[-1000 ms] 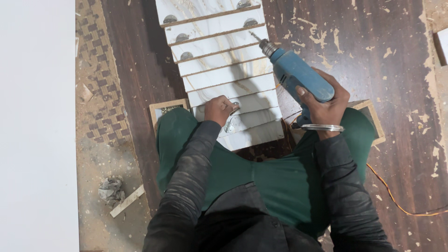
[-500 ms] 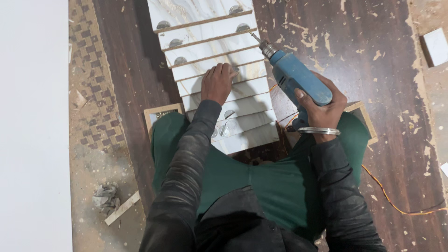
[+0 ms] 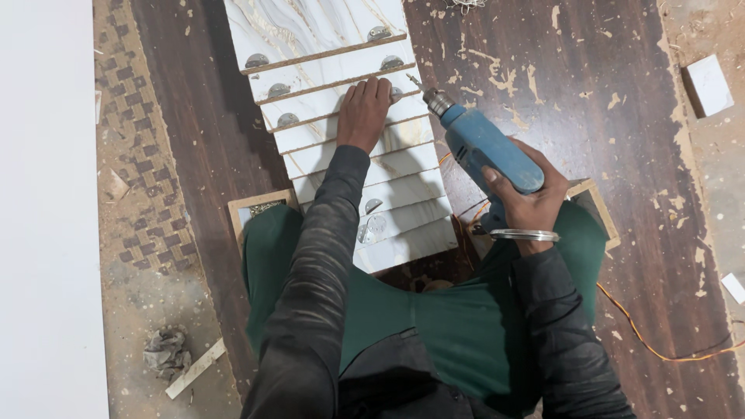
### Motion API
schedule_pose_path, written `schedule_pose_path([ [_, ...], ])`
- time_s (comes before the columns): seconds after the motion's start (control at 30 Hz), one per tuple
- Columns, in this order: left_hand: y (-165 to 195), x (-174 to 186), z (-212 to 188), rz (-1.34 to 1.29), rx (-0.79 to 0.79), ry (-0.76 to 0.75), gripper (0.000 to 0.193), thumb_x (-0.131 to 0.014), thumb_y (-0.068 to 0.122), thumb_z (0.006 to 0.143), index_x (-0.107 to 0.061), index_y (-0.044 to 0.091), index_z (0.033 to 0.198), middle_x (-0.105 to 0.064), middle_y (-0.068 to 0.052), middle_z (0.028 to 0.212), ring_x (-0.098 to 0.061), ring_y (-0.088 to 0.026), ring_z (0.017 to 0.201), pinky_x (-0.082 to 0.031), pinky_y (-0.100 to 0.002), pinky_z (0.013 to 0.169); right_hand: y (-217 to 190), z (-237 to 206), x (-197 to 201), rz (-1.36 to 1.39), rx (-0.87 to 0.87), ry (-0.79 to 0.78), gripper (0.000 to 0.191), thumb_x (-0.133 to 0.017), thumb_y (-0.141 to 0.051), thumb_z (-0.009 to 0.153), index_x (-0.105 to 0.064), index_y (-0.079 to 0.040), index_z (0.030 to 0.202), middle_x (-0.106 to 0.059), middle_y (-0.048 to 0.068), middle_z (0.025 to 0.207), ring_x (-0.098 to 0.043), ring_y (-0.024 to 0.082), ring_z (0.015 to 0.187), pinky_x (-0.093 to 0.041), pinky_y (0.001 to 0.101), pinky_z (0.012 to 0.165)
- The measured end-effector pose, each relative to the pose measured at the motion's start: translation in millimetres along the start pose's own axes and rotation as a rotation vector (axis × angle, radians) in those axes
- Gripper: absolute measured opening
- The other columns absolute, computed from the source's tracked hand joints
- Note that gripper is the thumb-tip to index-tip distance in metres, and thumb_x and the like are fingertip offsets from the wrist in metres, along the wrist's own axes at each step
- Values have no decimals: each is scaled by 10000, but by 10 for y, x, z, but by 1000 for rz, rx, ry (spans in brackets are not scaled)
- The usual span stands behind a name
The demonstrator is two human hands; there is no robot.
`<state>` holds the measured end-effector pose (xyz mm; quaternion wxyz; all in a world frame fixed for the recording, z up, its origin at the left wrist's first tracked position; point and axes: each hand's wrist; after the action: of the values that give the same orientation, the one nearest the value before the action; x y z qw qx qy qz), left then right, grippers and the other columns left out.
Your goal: The person uses a corded electric drill to drive screws into metal hinges attached to a white marble-patterned panel. They repeatedly pick screws from a small wooden box and fasten them into pre-drilled holes on the panel.
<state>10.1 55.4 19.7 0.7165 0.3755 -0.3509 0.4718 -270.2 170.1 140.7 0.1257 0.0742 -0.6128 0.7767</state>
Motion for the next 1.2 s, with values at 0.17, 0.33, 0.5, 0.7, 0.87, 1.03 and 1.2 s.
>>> schedule_pose_path([
  [0.17, -73, 38, -89, -219, 62, -6, 177, -724, 175, 940, -570, 114, 1001, -585, -65, 941, -587, -287, 937, -450, -441, 835, -11, -3, 53, -87, -56, -30, 492, -841, -109, 837, -701, 38, 1286, -756, 167, 1162, -733, 218, 1073, -587, 365, 991],
  [0.33, -32, 58, -55, -293, 103, 2, 151, -744, 192, 900, -612, 154, 963, -628, -28, 925, -618, -260, 955, -462, -444, 859, -67, 101, 91, -80, -99, -72, 513, -840, -165, 819, -708, 16, 1280, -762, 159, 1147, -747, 221, 1062, -606, 371, 979],
  [0.5, 103, 0, 35, -397, 209, 6, 183, -785, 252, 895, -629, 159, 912, -670, -14, 892, -635, -261, 911, -458, -459, 830, -277, 455, 188, -135, -117, -131, 532, -845, -214, 807, -715, 6, 1273, -759, 164, 1154, -747, 232, 1065, -613, 379, 958],
  [0.7, 88, 32, -25, -342, 151, 31, 147, -730, 140, 845, -632, 162, 951, -649, -21, 920, -628, -265, 939, -456, -446, 830, -622, 1166, 271, -446, 77, -429, 527, -871, -268, 842, -712, 21, 1253, -741, 202, 1133, -755, 289, 1035, -618, 408, 918],
  [0.87, 112, 66, -54, -391, 129, 69, 144, -735, 159, 887, -623, 165, 977, -605, -30, 914, -595, -273, 916, -444, -441, 833, -807, 1556, 256, -857, 272, -582, 619, -925, -362, 793, -755, -20, 1279, -765, 212, 1040, -765, 290, 823, -629, 391, 782],
  [1.03, 140, 89, -65, -379, 130, 41, 157, -719, 130, 879, -626, 151, 1004, -604, -32, 925, -585, -270, 920, -444, -434, 841, -878, 1727, 156, -915, 385, -668, 606, -919, -358, 708, -776, -49, 1210, -772, 194, 908, -756, 297, 707, -619, 387, 684],
  [1.2, 145, 96, -80, -367, 133, 30, 147, -717, 114, 881, -623, 138, 990, -592, -44, 913, -574, -277, 911, -443, -435, 837, -908, 1794, 95, -948, 454, -711, 604, -909, -400, 694, -784, -85, 1194, -771, 168, 867, -740, 292, 648, -616, 385, 647],
])
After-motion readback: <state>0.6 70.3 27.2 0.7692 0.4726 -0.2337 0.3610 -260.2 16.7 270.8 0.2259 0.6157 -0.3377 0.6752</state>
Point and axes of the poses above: each hand's wrist, its own z-axis towards the middle knuckle, its own x-axis out of the back of the hand, y = z × x
